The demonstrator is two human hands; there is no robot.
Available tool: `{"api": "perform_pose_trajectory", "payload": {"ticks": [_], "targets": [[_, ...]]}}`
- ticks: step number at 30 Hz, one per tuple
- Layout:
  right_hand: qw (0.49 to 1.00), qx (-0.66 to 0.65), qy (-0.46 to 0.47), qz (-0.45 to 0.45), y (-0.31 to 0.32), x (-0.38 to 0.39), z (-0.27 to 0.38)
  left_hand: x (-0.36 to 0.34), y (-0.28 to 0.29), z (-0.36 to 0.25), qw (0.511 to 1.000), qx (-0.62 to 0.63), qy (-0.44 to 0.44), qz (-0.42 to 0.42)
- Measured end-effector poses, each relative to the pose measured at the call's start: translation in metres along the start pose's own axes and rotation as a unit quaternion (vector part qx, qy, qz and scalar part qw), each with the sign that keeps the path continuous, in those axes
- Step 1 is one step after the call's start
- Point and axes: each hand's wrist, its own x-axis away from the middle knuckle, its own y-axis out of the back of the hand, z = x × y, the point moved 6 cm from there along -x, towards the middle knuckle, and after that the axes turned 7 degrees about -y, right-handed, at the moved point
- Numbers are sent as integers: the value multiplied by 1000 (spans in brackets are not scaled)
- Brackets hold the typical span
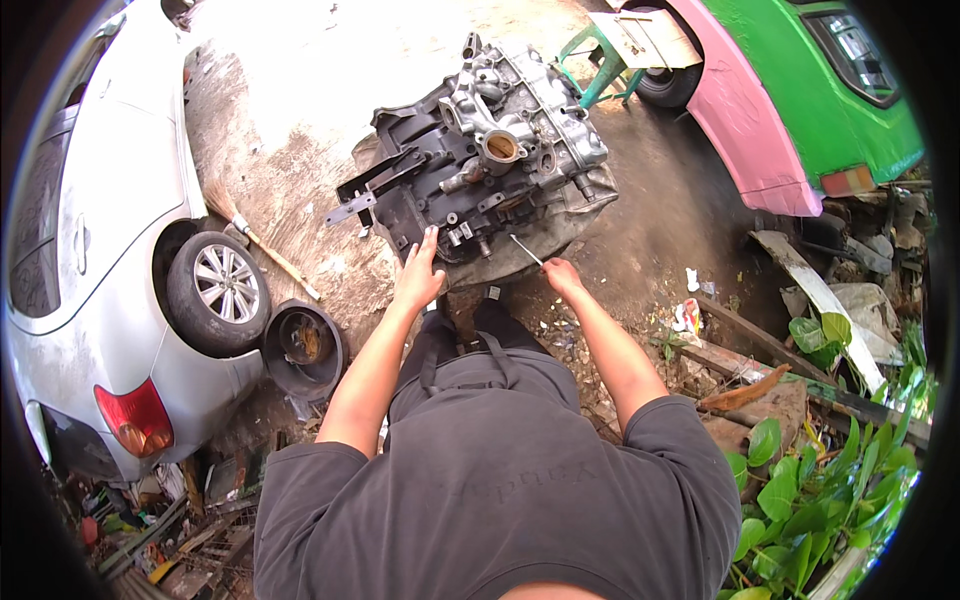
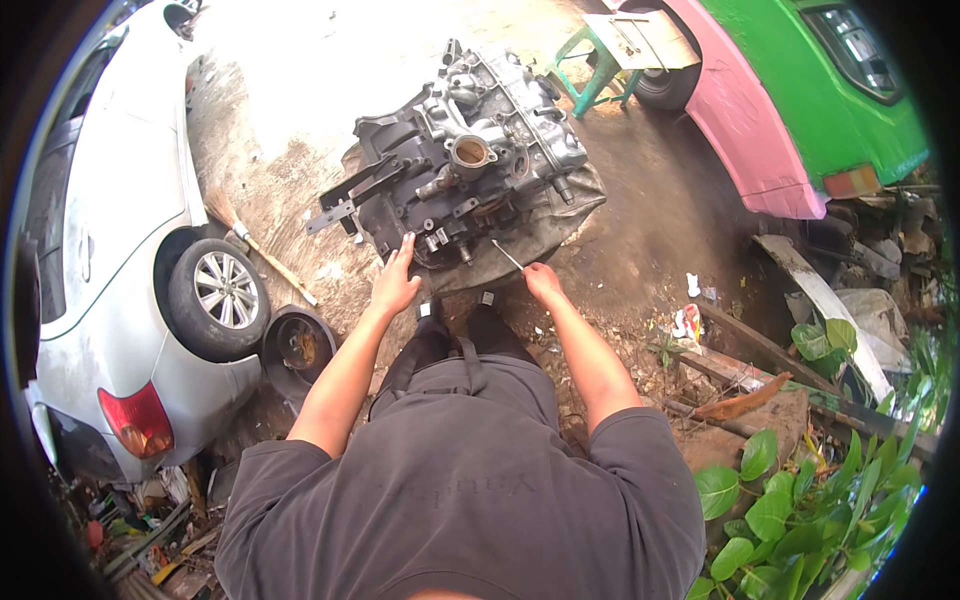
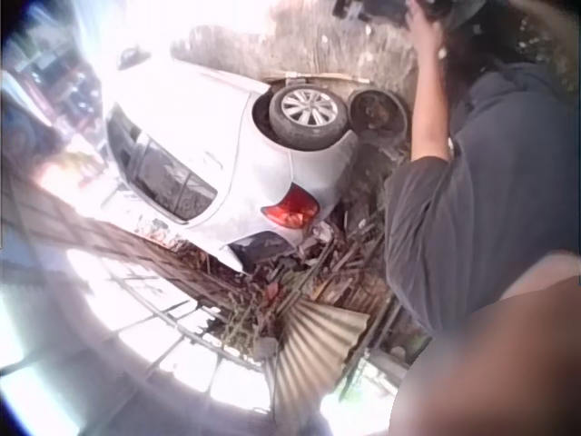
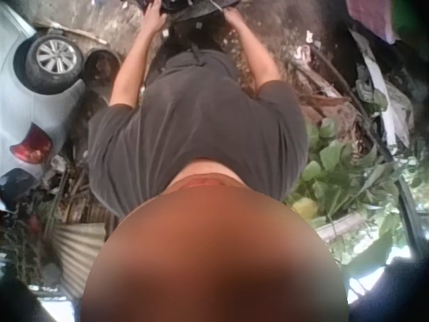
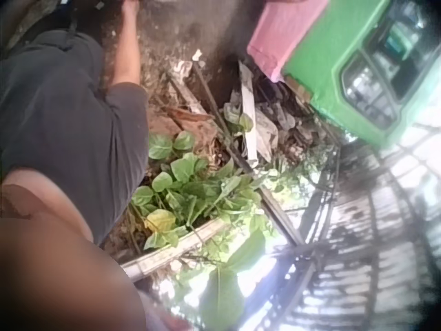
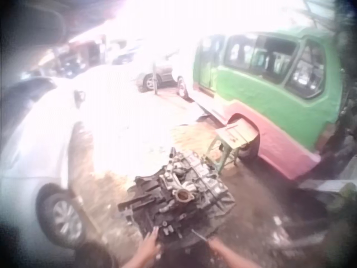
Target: The person uses a wrench to loosen and remove bolts from a car engine block resting on a cloth. They hold the engine steady with one hand while turning the wrench with the other, then place the wrench on a nearby stool.
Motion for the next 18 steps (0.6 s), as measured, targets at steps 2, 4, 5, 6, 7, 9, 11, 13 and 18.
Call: {"api": "perform_pose_trajectory", "payload": {"ticks": [2,4,5,6,7,9,11,13,18], "targets": [[999,23,32,22,1,-6,3,-1,0,-2,1000,-1,8,-10],[996,52,47,49,1,-13,5,0,-2,-5,1000,2,18,-17],[995,68,35,62,1,-17,4,0,-2,-6,1000,5,23,-21],[992,97,51,61,3,-20,7,0,-3,-7,999,8,30,-22],[989,126,52,60,4,-23,9,0,-4,-8,999,10,37,-24],[981,175,68,57,6,-30,16,0,-5,-9,998,15,52,-25],[971,213,92,56,7,-35,26,0,-6,-12,998,21,53,-40],[971,209,108,43,9,-38,37,1,-8,-13,997,27,61,-49],[965,231,121,33,14,-44,57,0,-10,-17,994,34,87,-66]]}}
